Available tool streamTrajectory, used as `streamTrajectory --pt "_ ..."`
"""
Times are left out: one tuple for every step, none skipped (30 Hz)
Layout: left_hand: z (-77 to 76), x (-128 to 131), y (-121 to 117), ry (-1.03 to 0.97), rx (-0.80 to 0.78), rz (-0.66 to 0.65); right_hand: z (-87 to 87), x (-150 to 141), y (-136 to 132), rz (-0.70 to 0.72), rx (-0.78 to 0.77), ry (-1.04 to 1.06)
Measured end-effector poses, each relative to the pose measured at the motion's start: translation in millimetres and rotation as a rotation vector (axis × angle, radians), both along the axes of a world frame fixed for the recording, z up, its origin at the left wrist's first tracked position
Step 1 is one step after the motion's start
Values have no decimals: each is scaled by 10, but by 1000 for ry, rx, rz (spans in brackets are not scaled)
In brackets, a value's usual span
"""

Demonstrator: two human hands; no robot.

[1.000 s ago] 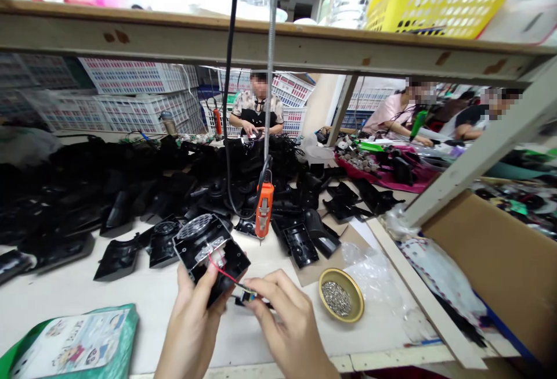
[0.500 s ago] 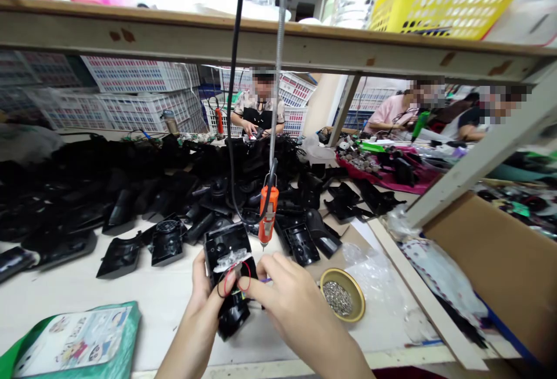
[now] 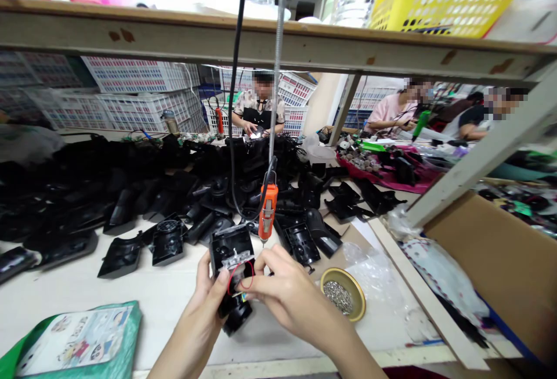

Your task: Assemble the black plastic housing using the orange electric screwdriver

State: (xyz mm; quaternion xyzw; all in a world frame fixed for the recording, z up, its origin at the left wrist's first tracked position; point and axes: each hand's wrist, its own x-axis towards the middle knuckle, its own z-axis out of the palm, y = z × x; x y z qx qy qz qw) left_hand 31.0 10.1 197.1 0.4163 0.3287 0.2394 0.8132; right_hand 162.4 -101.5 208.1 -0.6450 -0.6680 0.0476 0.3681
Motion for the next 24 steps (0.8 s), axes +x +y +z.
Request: streamTrajectory --pt "9 -3 -2 3 -5 -16 1 16 -1 24 9 48" --pt "16 -3 -3 7 -11 -28 3 25 -3 38 15 73" --pt "19 -2 -4 12 -18 -35 6 28 -4 36 15 76" --pt "18 0 -4 15 -26 -38 11 25 -6 21 10 60" --pt "13 2 -3 14 -33 -37 18 18 -9 -2 -2 29" --pt "4 3 -1 7 -38 -36 27 9 -13 -26 -15 -7" --pt "-9 4 2 -4 -41 -38 35 0 -19 -40 -28 -38" --pt "-22 3 6 -18 -41 -45 40 -8 -27 -43 -41 -58" --pt "-35 1 10 -34 -38 -54 40 -16 -34 -38 -54 -67" --pt "-46 -3 14 -49 -31 -62 32 -24 -41 -36 -69 -72" --pt "-54 -9 17 -62 -23 -63 15 -33 -46 -44 -78 -79" --pt "-57 -16 20 -71 -16 -59 -11 -45 -50 -57 -76 -85" --pt "-59 -25 21 -79 -12 -49 -45 -60 -50 -71 -52 -84" --pt "-59 -36 21 -88 -11 -38 -82 -76 -49 -81 -7 -67" --pt "-60 -48 21 -100 -9 -33 -117 -93 -45 -85 50 -33" --pt "-64 -60 20 -119 3 -41 -147 -109 -42 -86 105 23" --pt "-73 -71 18 -139 33 -61 -166 -121 -38 -96 146 96" --pt "-84 -81 15 -156 77 -96 -173 -127 -36 -119 165 178" --pt "-97 -88 10 -165 125 -132 -170 -127 -38 -156 157 256" --pt "-110 -93 4 -163 160 -159 -160 -120 -42 -195 128 326" --pt "-118 -94 -5 -152 170 -169 -148 -107 -52 -226 94 389" --pt "-119 -93 -13 -133 153 -159 -139 -91 -66 -241 59 443" --pt "-112 -92 -21 -113 114 -132 -136 -72 -86 -237 32 489" --pt "-97 -91 -27 -100 70 -96 -141 -54 -109 -224 16 532"
